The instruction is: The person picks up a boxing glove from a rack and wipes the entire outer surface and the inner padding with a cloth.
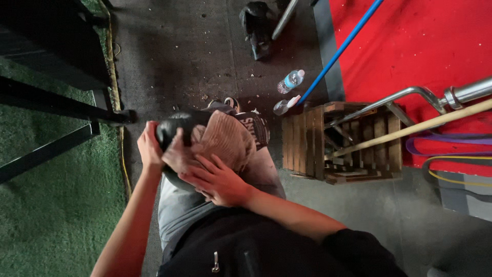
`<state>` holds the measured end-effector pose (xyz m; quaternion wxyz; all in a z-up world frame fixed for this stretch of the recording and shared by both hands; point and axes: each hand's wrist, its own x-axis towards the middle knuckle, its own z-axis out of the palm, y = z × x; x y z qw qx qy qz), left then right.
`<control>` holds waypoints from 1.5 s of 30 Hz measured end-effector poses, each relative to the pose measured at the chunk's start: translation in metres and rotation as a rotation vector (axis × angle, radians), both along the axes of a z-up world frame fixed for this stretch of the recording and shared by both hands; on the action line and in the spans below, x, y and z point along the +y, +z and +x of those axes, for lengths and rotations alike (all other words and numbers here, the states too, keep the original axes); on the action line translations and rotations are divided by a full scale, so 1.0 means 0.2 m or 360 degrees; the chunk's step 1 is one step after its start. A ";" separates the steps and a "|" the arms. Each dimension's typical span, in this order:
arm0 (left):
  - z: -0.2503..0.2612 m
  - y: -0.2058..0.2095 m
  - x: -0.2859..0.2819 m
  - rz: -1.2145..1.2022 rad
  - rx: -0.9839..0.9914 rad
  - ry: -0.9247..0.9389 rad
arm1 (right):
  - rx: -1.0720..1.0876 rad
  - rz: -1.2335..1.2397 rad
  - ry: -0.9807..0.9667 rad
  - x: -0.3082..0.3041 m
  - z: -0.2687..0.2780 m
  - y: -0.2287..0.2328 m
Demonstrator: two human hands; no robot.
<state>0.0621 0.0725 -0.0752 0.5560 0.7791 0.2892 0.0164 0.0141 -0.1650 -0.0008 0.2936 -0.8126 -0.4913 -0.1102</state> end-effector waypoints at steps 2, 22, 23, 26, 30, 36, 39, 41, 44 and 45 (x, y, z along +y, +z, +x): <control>-0.09 -0.02 -0.04 0.0234 -0.0403 -0.0218 | -0.0008 0.0028 -0.0019 0.07 0.05 0.09; -0.04 -0.02 -0.05 0.0141 -0.0185 0.0069 | -0.0028 -0.0015 -0.0151 0.09 0.04 -0.02; -0.02 -0.01 -0.02 0.0289 -0.0195 -0.0030 | -0.0009 0.0015 -0.0036 0.04 -0.03 -0.09; -0.02 -0.09 -0.05 0.0864 -0.0165 -0.0208 | -0.0056 0.0057 0.0048 0.04 0.04 0.06; -0.06 -0.09 -0.06 0.1120 -0.0114 -0.0302 | -0.0156 0.0147 0.0013 0.21 0.17 0.09; -0.25 -0.01 -0.21 0.0144 -0.0775 -0.0022 | 0.0141 -0.0241 -0.0283 0.51 0.42 -0.03; -0.29 0.01 -0.23 0.0191 -0.0840 -0.0042 | 0.0724 -0.0277 -0.0599 0.55 0.51 -0.04; -0.28 0.06 -0.23 0.0180 -0.0828 -0.0080 | 0.0681 -0.0424 -0.0519 0.51 0.49 -0.05; -0.26 0.03 -0.21 0.0102 -0.0883 -0.0107 | 0.0100 -0.0152 -0.0393 0.43 0.35 -0.02; -0.24 0.01 -0.18 0.0100 -0.0878 -0.0108 | 0.0105 -0.0154 -0.0395 0.38 0.30 0.03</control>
